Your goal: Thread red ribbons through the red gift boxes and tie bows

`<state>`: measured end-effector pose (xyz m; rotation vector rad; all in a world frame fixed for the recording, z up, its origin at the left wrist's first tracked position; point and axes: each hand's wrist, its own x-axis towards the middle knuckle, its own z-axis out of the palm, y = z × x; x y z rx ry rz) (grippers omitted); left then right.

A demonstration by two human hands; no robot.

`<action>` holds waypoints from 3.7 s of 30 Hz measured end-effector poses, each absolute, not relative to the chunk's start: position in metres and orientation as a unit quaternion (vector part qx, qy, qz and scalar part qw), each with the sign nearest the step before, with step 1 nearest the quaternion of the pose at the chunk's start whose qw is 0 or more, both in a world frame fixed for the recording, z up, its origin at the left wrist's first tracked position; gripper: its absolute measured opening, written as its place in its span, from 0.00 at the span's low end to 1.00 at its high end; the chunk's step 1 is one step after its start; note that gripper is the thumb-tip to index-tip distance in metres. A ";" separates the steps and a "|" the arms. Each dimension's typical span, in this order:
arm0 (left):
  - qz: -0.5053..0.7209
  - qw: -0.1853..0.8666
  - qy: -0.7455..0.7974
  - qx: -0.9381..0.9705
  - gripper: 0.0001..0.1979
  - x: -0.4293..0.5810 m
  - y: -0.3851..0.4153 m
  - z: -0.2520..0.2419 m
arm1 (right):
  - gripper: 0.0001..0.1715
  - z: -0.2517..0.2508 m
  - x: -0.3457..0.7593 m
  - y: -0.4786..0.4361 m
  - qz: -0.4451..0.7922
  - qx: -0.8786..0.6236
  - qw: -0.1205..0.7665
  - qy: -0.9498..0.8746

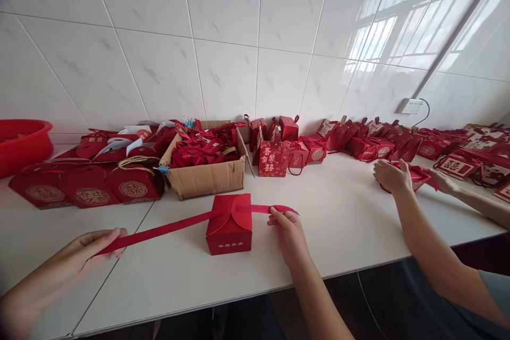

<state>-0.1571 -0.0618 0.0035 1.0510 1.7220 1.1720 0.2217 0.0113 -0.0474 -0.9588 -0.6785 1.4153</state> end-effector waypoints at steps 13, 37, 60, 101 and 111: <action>0.706 0.562 0.286 0.322 0.06 -0.104 -0.027 0.075 | 0.14 0.000 0.237 0.021 0.442 -0.459 0.639 -0.430; 0.665 0.361 0.314 0.574 0.09 -0.032 0.009 0.119 | 0.10 0.097 0.228 0.027 0.313 -0.335 0.681 -0.571; 0.685 0.247 0.321 0.605 0.15 0.013 0.022 0.117 | 0.07 0.126 0.195 0.048 0.456 -0.186 0.639 -0.591; 0.659 0.342 0.280 0.608 0.08 0.031 0.030 0.142 | 0.08 0.145 0.186 0.044 0.416 -0.217 0.573 -0.672; 0.619 0.347 0.330 0.622 0.19 0.027 0.031 0.149 | 0.26 0.147 0.187 0.044 0.345 -0.230 0.551 -0.725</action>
